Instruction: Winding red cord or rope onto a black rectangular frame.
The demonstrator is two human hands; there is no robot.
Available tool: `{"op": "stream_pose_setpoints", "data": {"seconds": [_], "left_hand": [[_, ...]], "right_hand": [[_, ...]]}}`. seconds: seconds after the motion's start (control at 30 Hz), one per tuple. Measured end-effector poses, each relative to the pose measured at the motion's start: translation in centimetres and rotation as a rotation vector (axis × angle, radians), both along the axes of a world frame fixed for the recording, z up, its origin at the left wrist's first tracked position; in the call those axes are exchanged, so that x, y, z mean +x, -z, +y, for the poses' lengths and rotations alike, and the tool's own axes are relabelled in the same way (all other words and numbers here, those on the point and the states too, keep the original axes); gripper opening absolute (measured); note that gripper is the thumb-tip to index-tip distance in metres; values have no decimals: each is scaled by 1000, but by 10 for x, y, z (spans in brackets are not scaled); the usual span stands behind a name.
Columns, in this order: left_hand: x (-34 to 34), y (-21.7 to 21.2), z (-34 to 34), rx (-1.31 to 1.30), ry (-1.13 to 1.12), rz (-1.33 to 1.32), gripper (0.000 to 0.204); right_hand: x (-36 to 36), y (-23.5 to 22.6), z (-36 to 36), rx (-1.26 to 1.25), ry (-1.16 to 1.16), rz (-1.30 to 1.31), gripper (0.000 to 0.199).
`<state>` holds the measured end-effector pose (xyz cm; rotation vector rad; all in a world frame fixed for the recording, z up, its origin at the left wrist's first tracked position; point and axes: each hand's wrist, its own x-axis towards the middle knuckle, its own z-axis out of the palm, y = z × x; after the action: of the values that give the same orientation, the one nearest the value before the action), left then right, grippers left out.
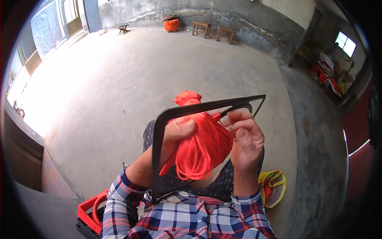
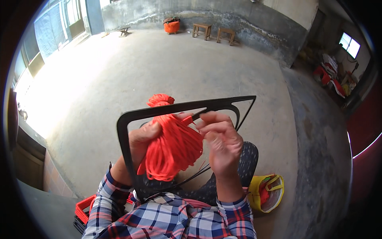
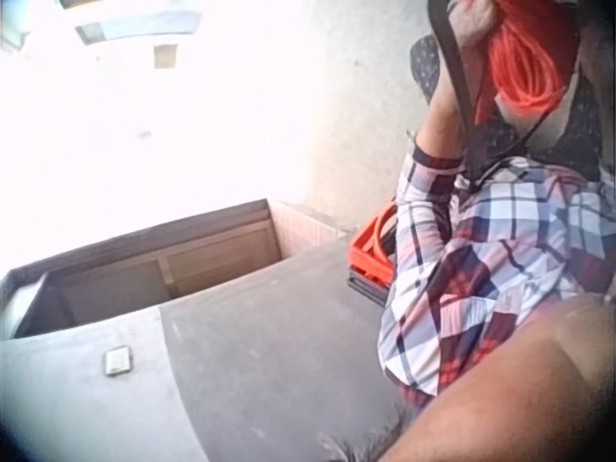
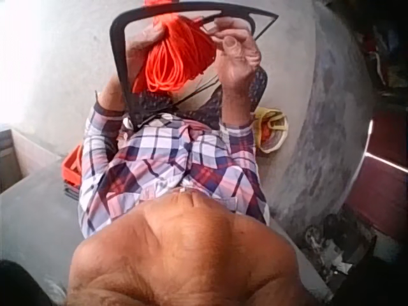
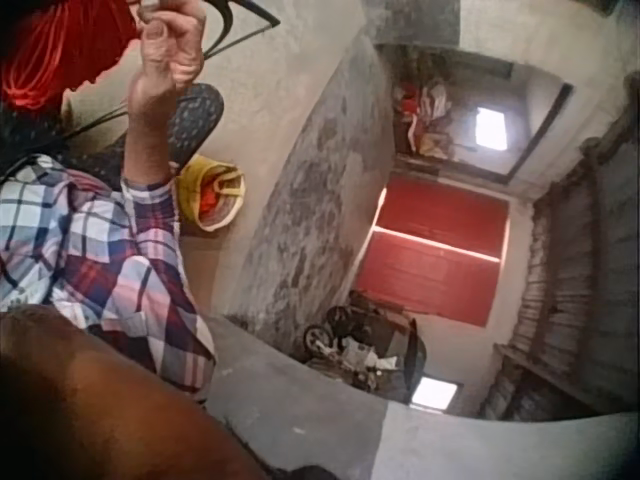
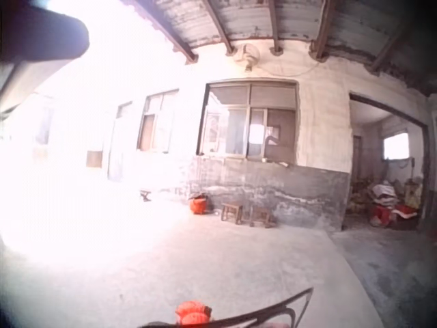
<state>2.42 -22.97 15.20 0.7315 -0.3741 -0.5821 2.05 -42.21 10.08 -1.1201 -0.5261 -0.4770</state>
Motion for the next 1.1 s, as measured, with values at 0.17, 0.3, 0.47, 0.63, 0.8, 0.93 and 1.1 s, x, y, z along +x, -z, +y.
{"op": "stream_pose_setpoints", "data": {"seconds": [0.17,0.3,0.47,0.63,0.8,0.93,1.1], "left_hand": [[-1,27,0,-30,-77,111,43],[-14,10,-15,-118,-120,67,50],[-6,15,-4,-162,372,93,80],[-6,2,-2,-14,229,31,91],[5,9,6,-105,240,17,76],[7,5,15,-66,189,39,68],[11,-5,20,103,92,-16,54]], "right_hand": [[14,37,12,629,-795,531,38],[22,-4,23,702,-1154,535,45],[57,-4,17,801,-568,490,29],[43,52,17,716,-284,538,30],[4,24,-6,704,-522,218,31],[1,10,-34,832,-743,1,40],[-15,27,-21,412,-624,52,47]]}}
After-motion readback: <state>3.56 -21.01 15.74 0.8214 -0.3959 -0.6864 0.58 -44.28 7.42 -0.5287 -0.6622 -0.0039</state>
